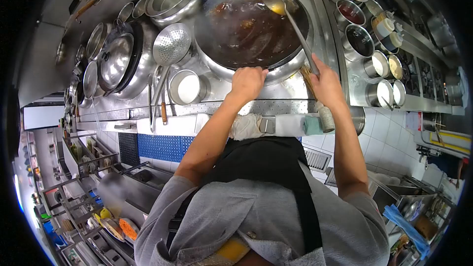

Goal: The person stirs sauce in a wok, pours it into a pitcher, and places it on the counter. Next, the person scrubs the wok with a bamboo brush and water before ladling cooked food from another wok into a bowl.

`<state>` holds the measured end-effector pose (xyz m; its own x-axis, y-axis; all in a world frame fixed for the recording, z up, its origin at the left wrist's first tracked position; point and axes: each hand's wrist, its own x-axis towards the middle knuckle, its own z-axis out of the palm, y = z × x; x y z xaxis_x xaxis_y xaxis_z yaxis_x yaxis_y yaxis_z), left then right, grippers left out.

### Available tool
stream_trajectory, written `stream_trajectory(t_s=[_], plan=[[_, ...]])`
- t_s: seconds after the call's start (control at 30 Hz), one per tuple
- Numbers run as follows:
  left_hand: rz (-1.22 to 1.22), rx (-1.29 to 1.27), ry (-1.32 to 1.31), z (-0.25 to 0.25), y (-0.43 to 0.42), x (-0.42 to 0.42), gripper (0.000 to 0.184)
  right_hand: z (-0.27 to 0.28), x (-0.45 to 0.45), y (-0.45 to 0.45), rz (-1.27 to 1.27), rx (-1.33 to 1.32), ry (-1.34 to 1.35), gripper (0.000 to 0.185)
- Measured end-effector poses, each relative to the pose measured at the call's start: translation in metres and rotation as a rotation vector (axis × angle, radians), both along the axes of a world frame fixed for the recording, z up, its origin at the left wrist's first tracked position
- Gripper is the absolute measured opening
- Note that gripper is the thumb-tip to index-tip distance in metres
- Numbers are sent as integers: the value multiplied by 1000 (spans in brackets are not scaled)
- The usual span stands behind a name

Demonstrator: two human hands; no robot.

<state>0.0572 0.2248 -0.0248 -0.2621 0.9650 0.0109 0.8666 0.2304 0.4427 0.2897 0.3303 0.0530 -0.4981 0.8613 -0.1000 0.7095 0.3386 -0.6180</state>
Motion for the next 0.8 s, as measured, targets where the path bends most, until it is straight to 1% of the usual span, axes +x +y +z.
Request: stream_trajectory(t_s=[0.03,0.1,0.13,0.23,0.27,0.37,0.5,0.53,0.57,0.63,0.7,0.77,0.8], plan=[[-32,-22,27,-4,0,1,39,-12,-4,5,9,45,27,59],[-20,20,56,-9,-1,2,40,-49,-10,12,29,132,79,59],[-19,36,67,-12,-2,2,39,-68,-11,13,76,163,48,59],[-9,95,83,-15,-3,5,38,-56,-27,-17,-51,-585,328,61],[-3,117,87,-16,-5,7,37,-69,-25,-20,-28,-765,576,55],[67,123,186,-15,-9,20,33,-66,-20,-22,-79,-1274,994,45],[106,163,162,-1,-23,31,28,-48,-15,-23,-20,-1251,1031,39],[98,190,154,-2,-27,31,27,-35,-12,-20,-30,-1213,994,43],[90,226,147,-1,-28,31,26,-17,-10,-19,11,-1123,961,48],[94,220,157,-4,-28,32,26,29,-3,-14,26,-922,847,55],[101,226,169,-8,-29,33,26,76,3,-7,33,-689,728,59],[108,245,181,-12,-30,34,26,127,9,3,67,-395,539,62],[111,255,187,-13,-30,34,26,148,11,9,96,-264,492,62]])
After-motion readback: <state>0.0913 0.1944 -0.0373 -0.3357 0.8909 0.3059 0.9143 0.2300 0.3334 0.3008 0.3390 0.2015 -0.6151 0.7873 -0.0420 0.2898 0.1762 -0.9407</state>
